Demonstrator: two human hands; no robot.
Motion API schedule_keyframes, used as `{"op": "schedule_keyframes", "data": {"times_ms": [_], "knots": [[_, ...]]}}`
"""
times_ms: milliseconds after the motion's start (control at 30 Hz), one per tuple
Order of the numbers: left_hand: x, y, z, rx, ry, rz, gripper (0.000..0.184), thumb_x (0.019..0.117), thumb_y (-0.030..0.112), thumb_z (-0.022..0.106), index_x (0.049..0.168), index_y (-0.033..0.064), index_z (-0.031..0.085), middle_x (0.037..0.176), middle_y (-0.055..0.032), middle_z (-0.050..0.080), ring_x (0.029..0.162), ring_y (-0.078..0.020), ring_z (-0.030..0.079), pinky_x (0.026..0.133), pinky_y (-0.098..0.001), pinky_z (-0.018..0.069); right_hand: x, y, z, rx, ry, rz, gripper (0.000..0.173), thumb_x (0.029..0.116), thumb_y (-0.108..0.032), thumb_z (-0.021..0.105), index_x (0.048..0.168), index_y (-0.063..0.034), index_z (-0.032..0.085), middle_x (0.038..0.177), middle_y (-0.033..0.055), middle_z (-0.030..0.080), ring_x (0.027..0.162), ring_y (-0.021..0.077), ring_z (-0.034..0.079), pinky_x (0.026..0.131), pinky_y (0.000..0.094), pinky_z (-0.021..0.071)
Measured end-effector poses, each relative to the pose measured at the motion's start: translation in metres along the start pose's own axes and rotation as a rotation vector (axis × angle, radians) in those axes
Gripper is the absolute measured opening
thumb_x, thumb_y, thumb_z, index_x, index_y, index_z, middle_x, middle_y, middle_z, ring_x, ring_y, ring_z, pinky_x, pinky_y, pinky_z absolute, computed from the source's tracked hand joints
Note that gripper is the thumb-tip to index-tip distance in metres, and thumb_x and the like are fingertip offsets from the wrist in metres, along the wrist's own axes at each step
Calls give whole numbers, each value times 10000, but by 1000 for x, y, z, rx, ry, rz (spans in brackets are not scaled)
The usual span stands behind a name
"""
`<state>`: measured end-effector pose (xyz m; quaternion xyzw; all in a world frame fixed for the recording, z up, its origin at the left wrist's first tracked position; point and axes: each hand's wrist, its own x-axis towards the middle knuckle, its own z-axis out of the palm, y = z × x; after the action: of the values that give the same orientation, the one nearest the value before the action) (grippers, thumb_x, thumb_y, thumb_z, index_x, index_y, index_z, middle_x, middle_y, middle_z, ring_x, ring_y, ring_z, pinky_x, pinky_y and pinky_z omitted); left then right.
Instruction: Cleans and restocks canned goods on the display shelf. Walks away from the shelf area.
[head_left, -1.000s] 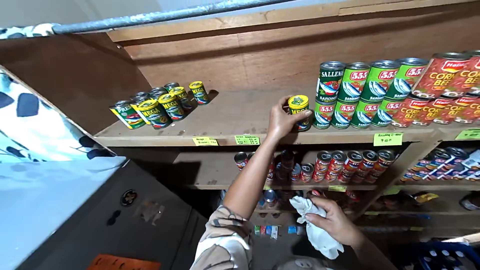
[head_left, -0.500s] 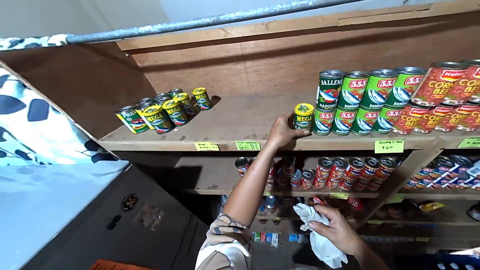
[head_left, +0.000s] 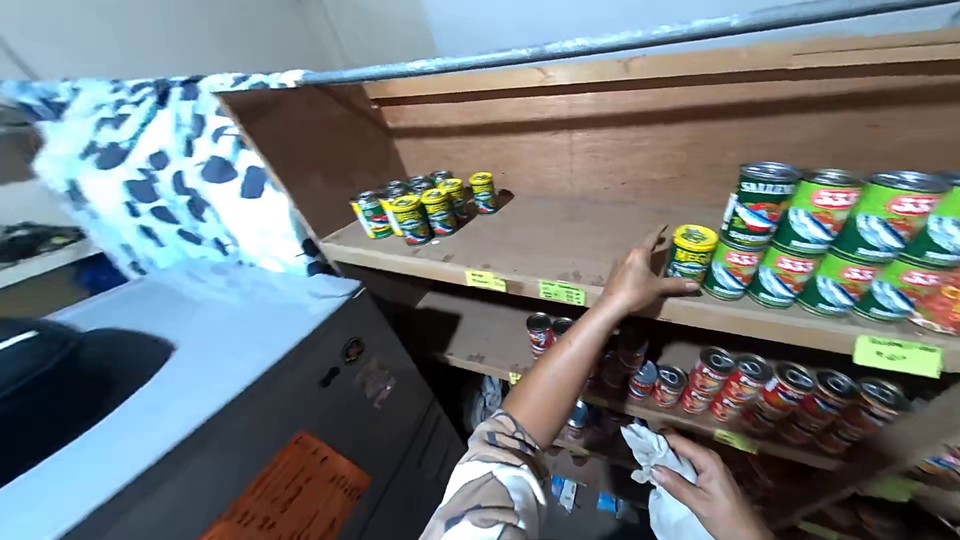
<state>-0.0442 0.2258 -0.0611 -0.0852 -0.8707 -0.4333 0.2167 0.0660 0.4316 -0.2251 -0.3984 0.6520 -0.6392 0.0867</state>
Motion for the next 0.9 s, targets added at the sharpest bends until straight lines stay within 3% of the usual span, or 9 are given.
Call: {"op": "schedule_keyframes", "data": {"times_ms": [100,167,300,367,500,600,667,767,900], "knots": [[-13,-11,-48,173,398,180,591,891,245,795,1382,-9,586,1442,-205,564,1354,-350,523,1134,-499,427,2,-9,0,-23,-32,71,254,864,-49,699,1076,91,690,983,37,745,924,-40,673,899,180,550],[-22,-36,-104,327,728,155,417,957,238,698,1263,-41,651,1430,-247,548,1359,-409,487,1142,-531,388,1,-9,-2,-43,-54,105,262,881,-46,680,1093,108,675,992,67,740,931,-18,676,909,199,550],[-43,-93,-226,416,1204,-318,773,886,294,760,1488,-53,423,1538,-329,381,1418,-503,371,1144,-614,335,1,-8,-5,-141,-68,171,295,894,-98,678,1099,115,676,992,132,733,925,48,685,906,263,554],[-50,-115,-262,366,1217,-520,865,852,319,806,1527,-9,376,1529,-314,397,1407,-491,391,1119,-623,354,1,-8,-4,-154,-83,190,309,900,-110,677,1107,119,676,1001,151,730,933,74,688,910,285,554],[-53,-141,-292,389,984,-573,870,870,302,815,1547,6,357,1482,-299,471,1365,-455,480,1110,-618,397,4,-7,-3,-183,-100,180,369,940,-195,619,1120,123,675,994,149,732,918,69,687,900,294,554],[-63,-127,-283,442,951,-453,773,814,258,863,1459,8,517,1429,-311,507,1325,-458,505,1097,-602,410,8,-9,-5,-171,-111,138,410,1013,-218,490,1161,133,642,987,131,718,905,37,667,883,278,548],[-85,-99,-246,457,928,-214,726,786,157,866,1425,12,555,1396,-299,531,1261,-449,552,1039,-598,462,17,-15,-9,-170,-57,63,447,1025,-244,474,1241,129,592,1079,117,705,979,5,651,930,240,536],[-120,-68,-156,422,785,155,698,762,84,835,1394,-28,560,1398,-254,557,1257,-363,588,1032,-518,511,48,-30,-11,-222,161,-232,310,984,-247,572,1095,14,697,1063,1,727,1013,-63,637,928,162,525],[-136,-42,-44,254,690,375,553,732,168,850,1201,-79,692,1196,-246,690,1122,-281,683,973,-383,558,102,-71,-7,-399,271,-592,271,989,-231,623,1113,-17,736,1203,128,673,1187,60,602,1029,183,482]]}}
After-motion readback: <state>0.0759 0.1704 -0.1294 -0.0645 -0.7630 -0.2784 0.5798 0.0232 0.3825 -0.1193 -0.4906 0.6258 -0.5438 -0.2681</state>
